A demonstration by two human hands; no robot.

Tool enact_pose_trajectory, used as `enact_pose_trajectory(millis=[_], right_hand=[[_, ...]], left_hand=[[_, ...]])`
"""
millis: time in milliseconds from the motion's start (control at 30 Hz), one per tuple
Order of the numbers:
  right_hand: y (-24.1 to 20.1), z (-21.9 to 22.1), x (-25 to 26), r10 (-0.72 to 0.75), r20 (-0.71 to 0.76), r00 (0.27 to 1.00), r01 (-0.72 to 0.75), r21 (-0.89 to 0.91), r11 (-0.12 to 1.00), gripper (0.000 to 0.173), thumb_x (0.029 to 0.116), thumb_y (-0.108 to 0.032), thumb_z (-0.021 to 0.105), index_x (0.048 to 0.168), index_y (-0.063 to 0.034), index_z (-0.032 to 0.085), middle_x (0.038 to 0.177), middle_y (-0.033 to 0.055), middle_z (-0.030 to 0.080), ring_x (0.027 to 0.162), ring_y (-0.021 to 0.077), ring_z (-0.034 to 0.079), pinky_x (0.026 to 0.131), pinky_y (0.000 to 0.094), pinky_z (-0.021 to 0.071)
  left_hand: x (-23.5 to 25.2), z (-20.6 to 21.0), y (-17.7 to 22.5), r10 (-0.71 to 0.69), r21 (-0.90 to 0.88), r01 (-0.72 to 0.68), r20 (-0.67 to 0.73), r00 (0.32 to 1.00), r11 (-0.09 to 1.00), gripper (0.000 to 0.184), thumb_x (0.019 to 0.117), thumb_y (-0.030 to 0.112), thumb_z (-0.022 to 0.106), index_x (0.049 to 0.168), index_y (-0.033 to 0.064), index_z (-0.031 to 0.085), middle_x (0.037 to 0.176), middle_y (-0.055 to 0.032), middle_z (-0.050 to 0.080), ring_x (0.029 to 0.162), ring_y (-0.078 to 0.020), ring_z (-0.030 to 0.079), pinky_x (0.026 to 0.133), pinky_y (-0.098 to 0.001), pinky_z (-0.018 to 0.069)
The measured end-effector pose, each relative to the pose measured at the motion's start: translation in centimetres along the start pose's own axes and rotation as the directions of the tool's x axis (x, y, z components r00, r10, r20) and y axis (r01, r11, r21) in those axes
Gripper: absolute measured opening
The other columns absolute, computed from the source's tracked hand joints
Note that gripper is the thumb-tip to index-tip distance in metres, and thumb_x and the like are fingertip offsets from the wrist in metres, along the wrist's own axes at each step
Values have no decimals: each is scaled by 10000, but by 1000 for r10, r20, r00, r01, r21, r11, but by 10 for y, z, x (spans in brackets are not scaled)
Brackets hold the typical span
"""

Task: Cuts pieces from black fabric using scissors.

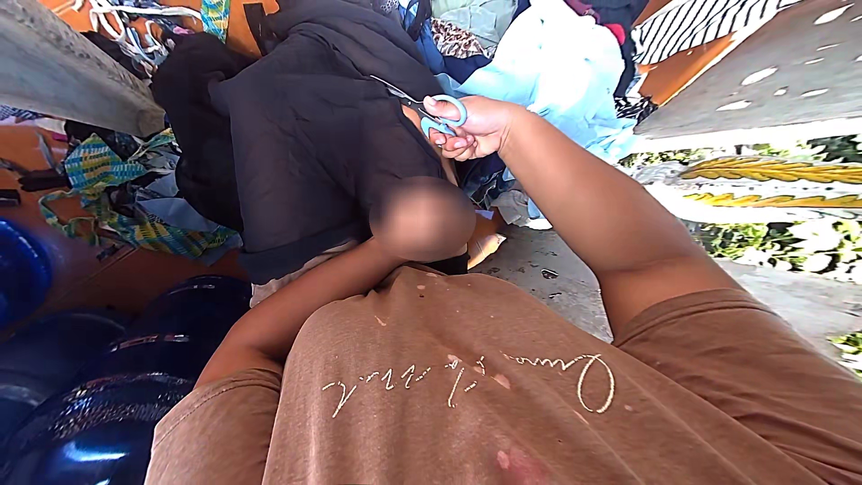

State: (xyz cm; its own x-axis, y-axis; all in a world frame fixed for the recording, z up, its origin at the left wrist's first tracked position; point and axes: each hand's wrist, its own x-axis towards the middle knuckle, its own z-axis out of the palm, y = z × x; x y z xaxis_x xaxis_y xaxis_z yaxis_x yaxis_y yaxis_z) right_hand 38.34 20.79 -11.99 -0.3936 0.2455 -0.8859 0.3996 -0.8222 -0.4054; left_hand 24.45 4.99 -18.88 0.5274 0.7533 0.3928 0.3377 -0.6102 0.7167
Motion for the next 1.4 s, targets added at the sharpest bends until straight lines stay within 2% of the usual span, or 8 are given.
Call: enact_pose_trajectory(millis=[167,333,467,600,767,900,1200,1400], right_hand=[[27,-14,-22,-94,109,990,120,-263,957,650,1058,-600,181,843,-114,554,624,-48,590,425,-34,470,402,97,359],[80,-48,-58,-312,131,941,335,-225,915,715,797,-887,507,880,-182,588,695,-85,612,510,-17,539,456,111,410],[114,-38,-44,-648,-345,679,580,-290,761,184,946,-319,594,974,-145,539,826,-98,651,691,-17,597,621,162,498],[117,-9,-10,-754,-472,457,591,-472,654,435,809,-8,745,1151,55,483,1257,163,625,1129,170,631,885,322,553],[121,12,18,-804,-496,328,555,-587,589,143,875,9,706,969,75,621,989,134,709,821,63,642,760,236,528],[122,6,19,-832,-484,271,559,-625,545,100,891,-13,694,917,55,625,904,94,699,804,26,625,755,207,511],[161,-63,-54,-800,-573,177,384,-708,592,225,906,-30,662,1018,148,583,1009,206,670,892,128,635,838,290,524],[189,-56,-94,-568,-708,420,178,-550,816,205,967,-9,648,1080,140,565,970,257,640,840,277,614,814,486,500]], left_hand=[[4,-10,9,-203,26,202,38,979,979,333,896,149,681,1161,-48,718,1175,-217,687,1067,-370,674,885,-478,541],[12,-37,7,-454,-160,449,5,891,879,366,958,160,656,1228,-85,662,1213,-268,664,1064,-384,693,906,-507,572],[37,-66,-20,-782,-364,713,-75,618,599,402,997,215,634,1236,-107,607,1115,-269,673,1016,-373,667,906,-517,535],[65,-79,-47,-932,-264,906,54,357,332,717,985,418,673,1464,-47,413,1419,-296,512,1260,-405,580,1035,-562,481],[72,-74,-68,-974,-269,938,1,226,218,596,1023,293,640,1453,-60,425,1335,-304,600,1275,-410,592,1067,-545,470],[59,-78,-69,-975,-291,937,42,217,196,353,1020,170,576,1302,-40,612,1209,-259,663,1105,-362,666,952,-530,530],[37,-91,23,-866,-434,889,377,328,148,225,1042,159,615,1150,-37,588,786,-66,630,574,-68,563,571,-225,507],[16,-69,51,-691,-384,923,662,290,19,184,1026,108,630,1076,-59,572,693,-22,645,541,-28,592,552,-171,508]])
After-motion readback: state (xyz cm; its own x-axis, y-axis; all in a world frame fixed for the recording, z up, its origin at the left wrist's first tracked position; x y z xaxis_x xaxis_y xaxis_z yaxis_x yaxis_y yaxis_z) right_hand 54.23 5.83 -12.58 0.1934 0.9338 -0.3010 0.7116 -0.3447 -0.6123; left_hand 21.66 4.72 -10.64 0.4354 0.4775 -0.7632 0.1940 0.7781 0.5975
